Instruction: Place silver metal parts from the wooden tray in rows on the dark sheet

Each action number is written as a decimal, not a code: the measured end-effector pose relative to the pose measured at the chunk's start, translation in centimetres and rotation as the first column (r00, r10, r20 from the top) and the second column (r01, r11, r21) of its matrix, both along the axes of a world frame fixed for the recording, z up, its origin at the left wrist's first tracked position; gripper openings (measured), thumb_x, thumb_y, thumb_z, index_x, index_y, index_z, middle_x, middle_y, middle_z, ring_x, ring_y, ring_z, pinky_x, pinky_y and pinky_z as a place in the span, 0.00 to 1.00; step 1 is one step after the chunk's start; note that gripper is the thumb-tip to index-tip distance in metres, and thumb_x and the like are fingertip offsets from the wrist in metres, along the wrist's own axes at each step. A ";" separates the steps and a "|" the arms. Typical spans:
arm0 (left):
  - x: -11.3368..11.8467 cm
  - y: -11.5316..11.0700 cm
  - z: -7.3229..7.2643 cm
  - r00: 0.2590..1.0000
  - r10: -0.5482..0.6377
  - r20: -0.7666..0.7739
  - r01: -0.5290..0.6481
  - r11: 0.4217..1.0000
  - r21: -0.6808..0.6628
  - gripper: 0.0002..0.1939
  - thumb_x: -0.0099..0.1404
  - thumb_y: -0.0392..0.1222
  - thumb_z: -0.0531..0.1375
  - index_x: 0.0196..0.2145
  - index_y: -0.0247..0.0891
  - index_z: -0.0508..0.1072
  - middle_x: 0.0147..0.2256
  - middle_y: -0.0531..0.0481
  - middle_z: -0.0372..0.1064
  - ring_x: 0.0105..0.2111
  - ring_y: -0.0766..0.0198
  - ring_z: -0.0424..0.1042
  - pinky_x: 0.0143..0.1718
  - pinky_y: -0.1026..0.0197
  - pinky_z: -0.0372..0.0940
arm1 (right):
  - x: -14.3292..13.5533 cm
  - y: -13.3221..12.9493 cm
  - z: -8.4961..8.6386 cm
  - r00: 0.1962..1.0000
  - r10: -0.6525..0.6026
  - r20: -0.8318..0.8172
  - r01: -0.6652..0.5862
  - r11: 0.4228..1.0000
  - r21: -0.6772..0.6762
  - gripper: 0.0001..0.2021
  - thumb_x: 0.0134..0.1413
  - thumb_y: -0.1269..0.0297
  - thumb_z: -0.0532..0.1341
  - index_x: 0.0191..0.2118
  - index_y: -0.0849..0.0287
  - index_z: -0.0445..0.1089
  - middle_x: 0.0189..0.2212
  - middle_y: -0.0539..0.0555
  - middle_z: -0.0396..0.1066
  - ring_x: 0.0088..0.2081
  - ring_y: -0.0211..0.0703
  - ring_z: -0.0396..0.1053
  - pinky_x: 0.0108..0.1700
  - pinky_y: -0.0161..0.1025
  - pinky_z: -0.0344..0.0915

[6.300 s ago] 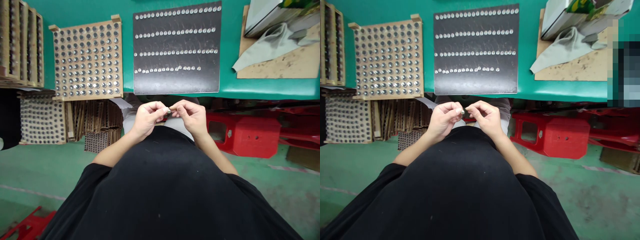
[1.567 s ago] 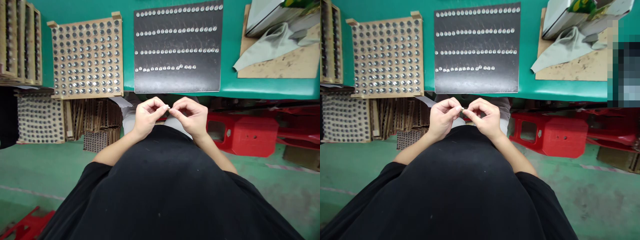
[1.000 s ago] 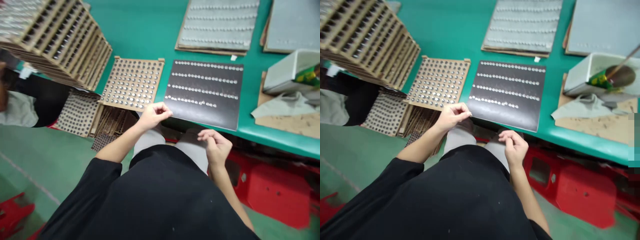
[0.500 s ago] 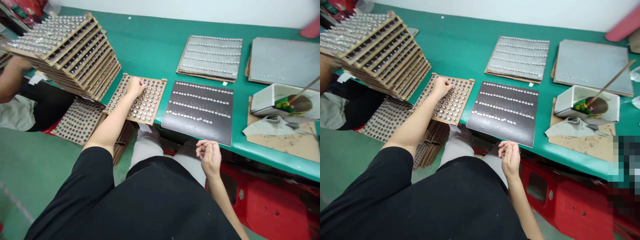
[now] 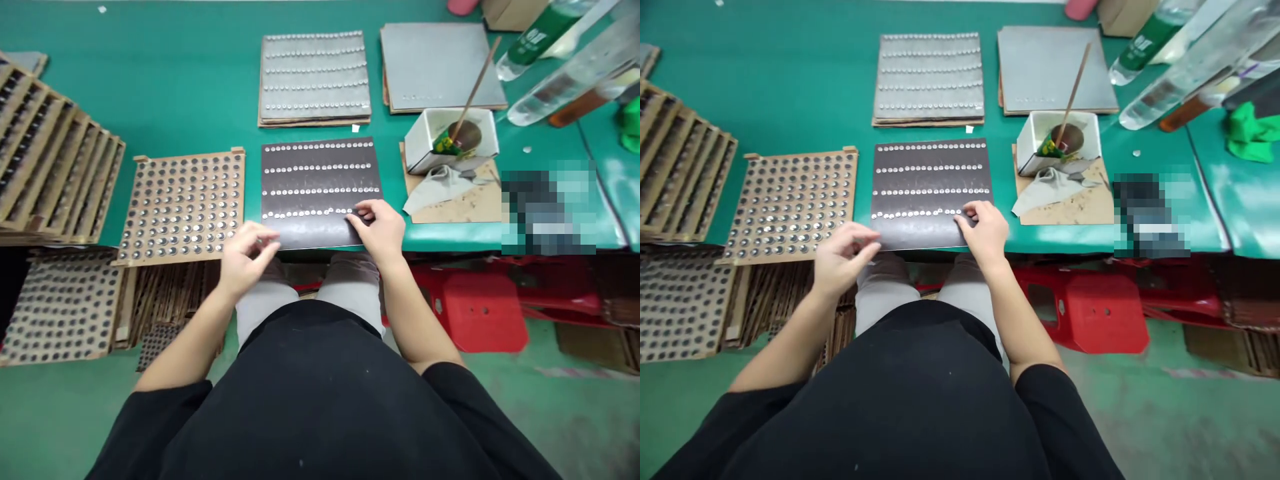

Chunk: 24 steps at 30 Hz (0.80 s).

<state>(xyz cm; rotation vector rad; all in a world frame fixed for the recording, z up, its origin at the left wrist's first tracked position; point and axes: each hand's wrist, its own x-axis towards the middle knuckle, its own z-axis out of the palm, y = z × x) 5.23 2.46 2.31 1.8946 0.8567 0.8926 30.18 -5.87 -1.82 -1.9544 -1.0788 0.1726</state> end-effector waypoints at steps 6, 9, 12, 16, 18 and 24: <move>1.6 -4.4 -0.7 0.995 -0.082 0.065 0.094 0.972 -0.216 0.08 0.57 0.39 0.65 0.22 0.36 0.76 0.24 0.49 0.69 0.25 0.67 0.67 0.27 0.64 0.62 | -0.7 0.5 0.5 0.998 0.062 -0.021 -0.061 0.997 0.042 0.04 0.45 0.71 0.66 0.24 0.57 0.72 0.24 0.48 0.69 0.25 0.36 0.63 0.33 0.38 0.63; 2.3 -5.2 -1.2 0.983 -0.064 0.171 0.131 0.901 -0.414 0.09 0.54 0.40 0.67 0.21 0.35 0.74 0.24 0.50 0.68 0.26 0.67 0.66 0.28 0.64 0.62 | -2.6 -1.1 1.1 0.962 0.248 -0.114 -0.214 0.946 0.245 0.02 0.48 0.68 0.64 0.26 0.57 0.73 0.25 0.48 0.72 0.24 0.35 0.64 0.29 0.36 0.63; 3.2 -5.8 -1.4 0.952 0.012 0.306 0.185 0.776 -0.603 0.10 0.51 0.43 0.70 0.27 0.36 0.76 0.27 0.51 0.69 0.25 0.70 0.65 0.27 0.65 0.61 | -5.2 -2.8 1.5 0.889 0.422 -0.178 -0.324 0.853 0.409 0.02 0.50 0.66 0.64 0.29 0.56 0.74 0.27 0.50 0.74 0.27 0.36 0.68 0.28 0.36 0.66; 4.2 -6.3 -1.0 0.919 0.047 0.391 0.261 0.670 -0.695 0.15 0.53 0.50 0.69 0.25 0.34 0.73 0.26 0.53 0.65 0.22 0.74 0.60 0.24 0.66 0.58 | -7.4 -4.1 1.7 0.826 0.517 -0.225 -0.357 0.788 0.501 0.04 0.51 0.68 0.64 0.32 0.54 0.77 0.30 0.50 0.75 0.30 0.37 0.72 0.29 0.35 0.68; 4.4 -6.5 -0.8 0.911 0.050 0.410 0.278 0.660 -0.698 0.17 0.53 0.51 0.69 0.23 0.34 0.72 0.24 0.54 0.64 0.21 0.74 0.59 0.24 0.66 0.57 | -7.8 -4.3 1.7 0.827 0.517 -0.219 -0.348 0.778 0.524 0.05 0.50 0.70 0.65 0.33 0.53 0.77 0.29 0.49 0.75 0.30 0.36 0.72 0.30 0.35 0.69; 4.4 -7.0 -0.6 0.913 0.096 0.396 0.234 0.672 -0.703 0.17 0.52 0.48 0.70 0.21 0.35 0.70 0.21 0.55 0.60 0.21 0.73 0.57 0.24 0.66 0.55 | -8.2 -4.7 1.5 0.856 0.468 -0.218 -0.297 0.792 0.534 0.10 0.49 0.74 0.67 0.35 0.51 0.79 0.26 0.47 0.75 0.28 0.35 0.71 0.31 0.35 0.69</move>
